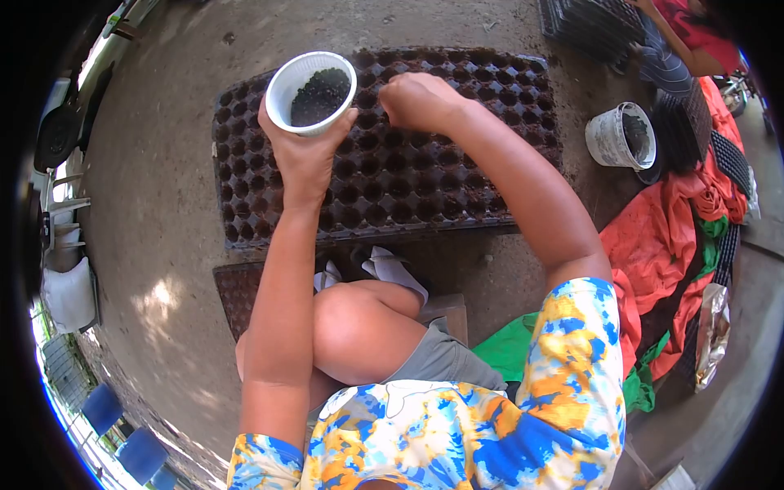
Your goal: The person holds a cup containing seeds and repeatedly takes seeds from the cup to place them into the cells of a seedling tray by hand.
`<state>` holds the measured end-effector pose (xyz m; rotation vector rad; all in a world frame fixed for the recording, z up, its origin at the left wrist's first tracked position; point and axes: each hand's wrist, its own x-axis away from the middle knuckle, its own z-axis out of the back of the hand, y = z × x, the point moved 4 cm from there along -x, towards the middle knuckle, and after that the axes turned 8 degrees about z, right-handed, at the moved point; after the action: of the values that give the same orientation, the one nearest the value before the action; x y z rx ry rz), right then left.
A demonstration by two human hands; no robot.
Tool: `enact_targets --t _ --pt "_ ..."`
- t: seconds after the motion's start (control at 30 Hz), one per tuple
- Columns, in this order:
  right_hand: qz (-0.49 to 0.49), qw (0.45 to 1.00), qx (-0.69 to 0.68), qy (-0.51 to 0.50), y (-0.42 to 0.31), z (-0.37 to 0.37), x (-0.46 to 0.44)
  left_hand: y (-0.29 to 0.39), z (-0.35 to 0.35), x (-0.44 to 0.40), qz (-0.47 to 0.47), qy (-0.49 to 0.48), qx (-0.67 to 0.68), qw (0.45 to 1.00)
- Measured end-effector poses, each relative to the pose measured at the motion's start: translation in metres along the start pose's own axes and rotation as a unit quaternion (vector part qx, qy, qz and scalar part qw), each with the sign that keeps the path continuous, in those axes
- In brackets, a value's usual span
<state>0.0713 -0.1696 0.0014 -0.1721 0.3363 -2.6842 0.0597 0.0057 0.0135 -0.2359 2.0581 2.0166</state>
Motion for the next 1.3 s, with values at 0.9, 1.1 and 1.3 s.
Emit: enact_targets --t 0.9,1.1,1.3 --pt "0.012 1.000 0.027 0.007 -0.002 -0.006 0.004 -0.005 -0.001 0.000 0.012 0.011 0.012 1.000" --pt "0.038 0.999 0.020 -0.017 0.001 -0.015 0.001 -0.004 -0.002 -0.001 0.016 0.009 0.024 1.000" --pt "0.058 0.997 0.038 0.023 0.002 -0.020 0.004 -0.007 -0.001 -0.002 0.006 0.011 0.023 1.000"
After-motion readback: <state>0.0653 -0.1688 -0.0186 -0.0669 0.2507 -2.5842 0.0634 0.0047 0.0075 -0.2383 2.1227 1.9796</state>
